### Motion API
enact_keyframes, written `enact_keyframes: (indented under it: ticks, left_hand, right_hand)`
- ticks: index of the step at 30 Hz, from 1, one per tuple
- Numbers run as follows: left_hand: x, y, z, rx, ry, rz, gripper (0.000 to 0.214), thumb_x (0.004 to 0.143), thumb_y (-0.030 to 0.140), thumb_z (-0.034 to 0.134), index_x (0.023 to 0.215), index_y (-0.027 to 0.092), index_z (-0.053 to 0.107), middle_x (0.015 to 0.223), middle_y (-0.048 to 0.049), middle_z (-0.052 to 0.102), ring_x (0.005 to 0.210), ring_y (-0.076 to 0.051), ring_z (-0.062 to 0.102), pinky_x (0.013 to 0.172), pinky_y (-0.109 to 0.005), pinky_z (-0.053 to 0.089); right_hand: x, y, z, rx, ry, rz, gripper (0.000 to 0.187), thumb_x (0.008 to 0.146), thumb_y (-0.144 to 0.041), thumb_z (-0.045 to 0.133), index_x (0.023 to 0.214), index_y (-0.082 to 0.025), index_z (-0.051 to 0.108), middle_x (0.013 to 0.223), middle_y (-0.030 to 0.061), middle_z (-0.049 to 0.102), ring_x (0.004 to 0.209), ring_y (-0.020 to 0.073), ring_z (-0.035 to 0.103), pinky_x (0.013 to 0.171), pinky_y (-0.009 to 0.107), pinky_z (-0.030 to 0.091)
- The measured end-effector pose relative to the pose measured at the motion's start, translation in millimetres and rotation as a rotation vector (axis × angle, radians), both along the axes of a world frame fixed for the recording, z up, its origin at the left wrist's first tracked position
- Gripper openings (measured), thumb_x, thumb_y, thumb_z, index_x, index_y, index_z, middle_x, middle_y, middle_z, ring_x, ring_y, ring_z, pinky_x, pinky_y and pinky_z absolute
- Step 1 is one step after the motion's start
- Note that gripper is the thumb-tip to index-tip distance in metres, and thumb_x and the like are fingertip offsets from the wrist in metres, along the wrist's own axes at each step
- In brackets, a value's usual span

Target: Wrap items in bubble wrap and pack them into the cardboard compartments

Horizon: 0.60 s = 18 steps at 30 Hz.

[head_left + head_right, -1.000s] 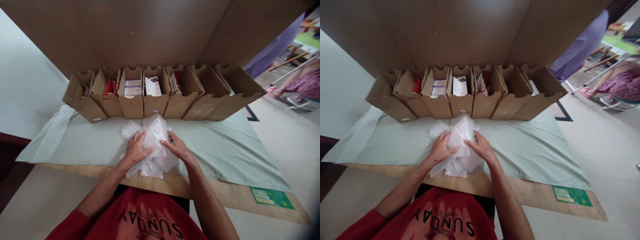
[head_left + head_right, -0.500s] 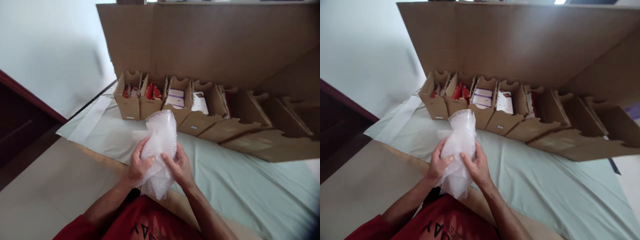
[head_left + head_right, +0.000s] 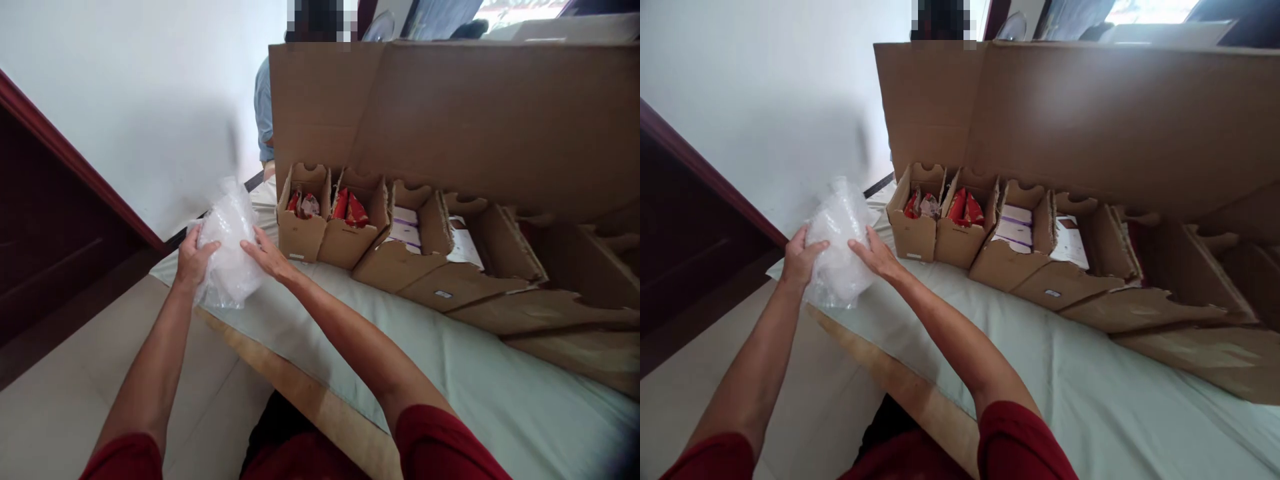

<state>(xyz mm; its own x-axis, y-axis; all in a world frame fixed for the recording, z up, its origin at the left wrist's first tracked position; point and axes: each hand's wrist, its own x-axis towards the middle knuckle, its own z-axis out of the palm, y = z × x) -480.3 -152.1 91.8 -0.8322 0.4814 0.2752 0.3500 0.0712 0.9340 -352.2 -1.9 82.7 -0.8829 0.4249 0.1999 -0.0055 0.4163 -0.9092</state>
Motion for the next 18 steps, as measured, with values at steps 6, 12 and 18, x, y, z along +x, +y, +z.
enact_keyframes:
  ticks: [6, 12, 18]
  left_hand:
    - [-76, 75, -17.0, -0.563, 0.318, -0.268, 0.064, 0.069, 0.045, 0.064, 0.125, 0.013, 0.065, 0.129, -0.0153, 0.069, 0.12, -0.035, 0.06, 0.109, -0.048, 0.045]
    - [-69, 87, -33.7, -0.677, 0.391, -0.16, 0.074, 0.072, 0.047, 0.069, 0.137, 0.014, 0.06, 0.155, -0.0237, 0.046, 0.144, -0.048, 0.037, 0.118, -0.067, 0.023]
    - [-9, 59, -26.9, -0.619, 0.694, -0.058, 0.07, 0.086, 0.051, 0.063, 0.147, 0.018, 0.051, 0.163, -0.0226, 0.034, 0.148, -0.043, 0.034, 0.12, -0.062, 0.02]
  right_hand:
    - [51, 16, -61.0, -0.017, -0.097, -0.162, 0.056, 0.095, -0.05, 0.055, 0.143, -0.02, 0.056, 0.144, 0.0157, 0.059, 0.129, 0.0317, 0.058, 0.109, 0.05, 0.047]
    - [123, -1, -97.6, 0.068, -0.01, -0.218, 0.033, 0.089, -0.025, 0.057, 0.119, -0.023, 0.069, 0.139, 0.0133, 0.063, 0.128, 0.0287, 0.059, 0.107, 0.048, 0.049]
    - [124, 1, -101.9, 0.064, 0.086, -0.402, 0.035, 0.089, -0.024, 0.053, 0.122, -0.024, 0.066, 0.141, 0.0144, 0.059, 0.13, 0.0297, 0.057, 0.108, 0.05, 0.048]
